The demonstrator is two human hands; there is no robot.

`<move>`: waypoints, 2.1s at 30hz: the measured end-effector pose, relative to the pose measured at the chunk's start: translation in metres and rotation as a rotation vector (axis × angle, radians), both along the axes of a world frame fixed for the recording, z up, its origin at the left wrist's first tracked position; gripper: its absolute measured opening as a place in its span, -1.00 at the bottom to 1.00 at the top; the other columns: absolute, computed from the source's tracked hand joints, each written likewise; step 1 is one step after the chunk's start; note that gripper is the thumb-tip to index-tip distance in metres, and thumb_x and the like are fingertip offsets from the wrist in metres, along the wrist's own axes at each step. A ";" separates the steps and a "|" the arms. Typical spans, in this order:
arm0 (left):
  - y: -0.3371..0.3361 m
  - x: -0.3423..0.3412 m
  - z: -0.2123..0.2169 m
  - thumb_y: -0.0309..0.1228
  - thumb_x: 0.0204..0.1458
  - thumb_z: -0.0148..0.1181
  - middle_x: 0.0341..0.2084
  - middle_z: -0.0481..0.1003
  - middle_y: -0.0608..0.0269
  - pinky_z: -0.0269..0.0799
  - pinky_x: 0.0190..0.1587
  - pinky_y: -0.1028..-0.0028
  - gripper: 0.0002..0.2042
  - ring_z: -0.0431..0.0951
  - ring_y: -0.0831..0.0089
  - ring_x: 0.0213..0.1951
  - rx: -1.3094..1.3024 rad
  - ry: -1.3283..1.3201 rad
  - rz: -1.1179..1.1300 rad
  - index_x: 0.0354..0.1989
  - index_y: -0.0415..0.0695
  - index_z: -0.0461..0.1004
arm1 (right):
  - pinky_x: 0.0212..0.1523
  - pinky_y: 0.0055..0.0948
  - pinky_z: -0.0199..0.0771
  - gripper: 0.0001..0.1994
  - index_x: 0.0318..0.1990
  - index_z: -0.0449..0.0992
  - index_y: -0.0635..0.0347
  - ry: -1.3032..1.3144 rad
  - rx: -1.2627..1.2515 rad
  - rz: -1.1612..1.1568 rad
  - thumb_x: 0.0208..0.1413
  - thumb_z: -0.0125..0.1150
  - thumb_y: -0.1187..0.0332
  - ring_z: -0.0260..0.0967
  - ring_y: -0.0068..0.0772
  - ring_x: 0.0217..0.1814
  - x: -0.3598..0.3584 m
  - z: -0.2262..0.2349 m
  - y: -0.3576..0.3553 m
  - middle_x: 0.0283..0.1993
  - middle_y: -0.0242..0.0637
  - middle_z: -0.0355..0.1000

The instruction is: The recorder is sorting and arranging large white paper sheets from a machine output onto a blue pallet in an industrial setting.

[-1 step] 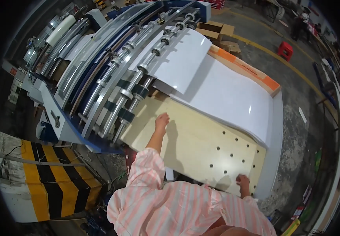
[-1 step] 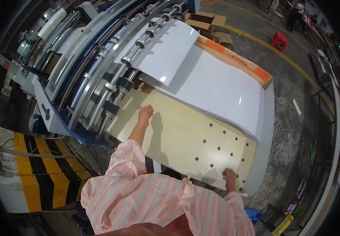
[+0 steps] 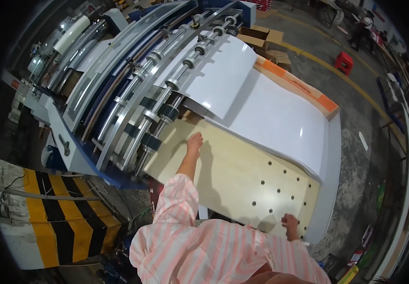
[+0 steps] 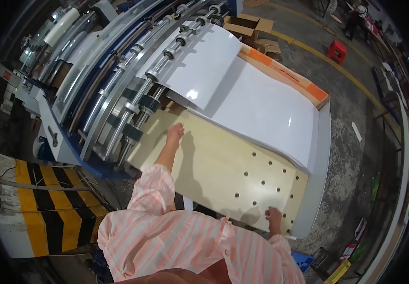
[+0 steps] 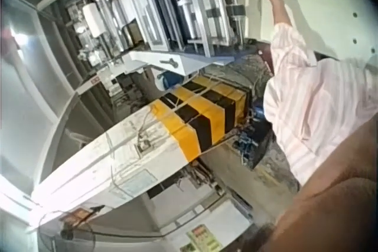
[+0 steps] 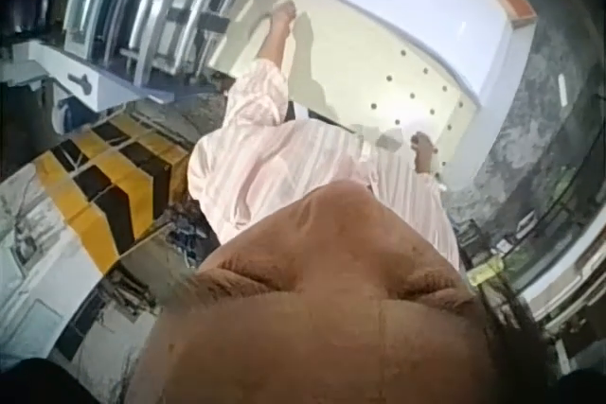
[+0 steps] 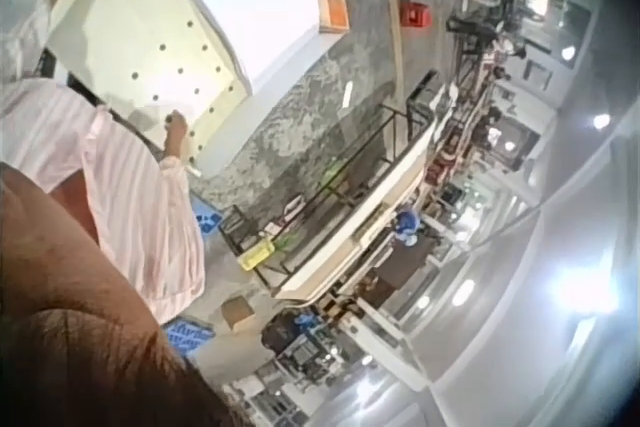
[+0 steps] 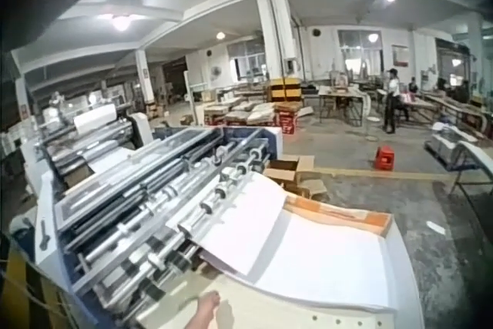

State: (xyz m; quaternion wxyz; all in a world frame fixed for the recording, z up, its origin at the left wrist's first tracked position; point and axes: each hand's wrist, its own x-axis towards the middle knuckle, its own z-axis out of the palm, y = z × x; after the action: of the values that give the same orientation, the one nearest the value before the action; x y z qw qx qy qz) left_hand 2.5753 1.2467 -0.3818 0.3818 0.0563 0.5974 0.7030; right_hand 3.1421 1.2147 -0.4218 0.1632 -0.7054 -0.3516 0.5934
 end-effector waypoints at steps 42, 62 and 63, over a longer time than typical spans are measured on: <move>0.168 -0.084 -0.021 -0.17 -0.05 -0.01 -0.20 0.34 -0.10 0.20 -0.11 0.32 -0.53 0.32 0.22 -0.13 -0.215 0.040 0.441 -0.18 -0.43 0.28 | -0.49 -0.53 0.37 -0.72 -0.20 0.37 0.27 -0.016 -0.206 0.056 0.00 -0.01 0.27 0.36 -0.46 -0.49 -0.123 0.027 0.043 -0.43 -0.25 0.39; 0.145 -0.065 -0.020 -0.36 -0.14 0.09 -0.26 0.38 -0.22 0.29 -0.15 0.30 -0.58 0.41 0.02 -0.19 -0.431 0.648 0.001 -0.05 -0.21 0.29 | -0.52 -0.58 0.30 -0.73 -0.22 0.40 0.26 -0.077 -0.224 0.132 0.00 0.02 0.26 0.33 -0.51 -0.45 -0.140 0.013 0.066 -0.41 -0.28 0.39; 0.151 -0.060 -0.014 -0.38 -0.14 0.09 -0.31 0.40 -0.22 0.32 -0.20 0.32 -0.64 0.43 0.01 -0.25 -0.384 0.874 0.044 -0.12 -0.25 0.33 | -0.52 -0.58 0.30 -0.73 -0.22 0.40 0.26 -0.082 -0.220 0.107 0.00 0.02 0.26 0.33 -0.51 -0.45 -0.137 0.012 0.064 -0.41 -0.28 0.39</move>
State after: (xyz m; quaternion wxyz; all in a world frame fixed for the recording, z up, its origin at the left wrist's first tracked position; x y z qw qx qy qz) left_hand 2.5157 1.3973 -0.3956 0.0833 0.2625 0.8223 0.4980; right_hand 3.0050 1.2792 -0.4101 0.0383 -0.7229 -0.3281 0.6068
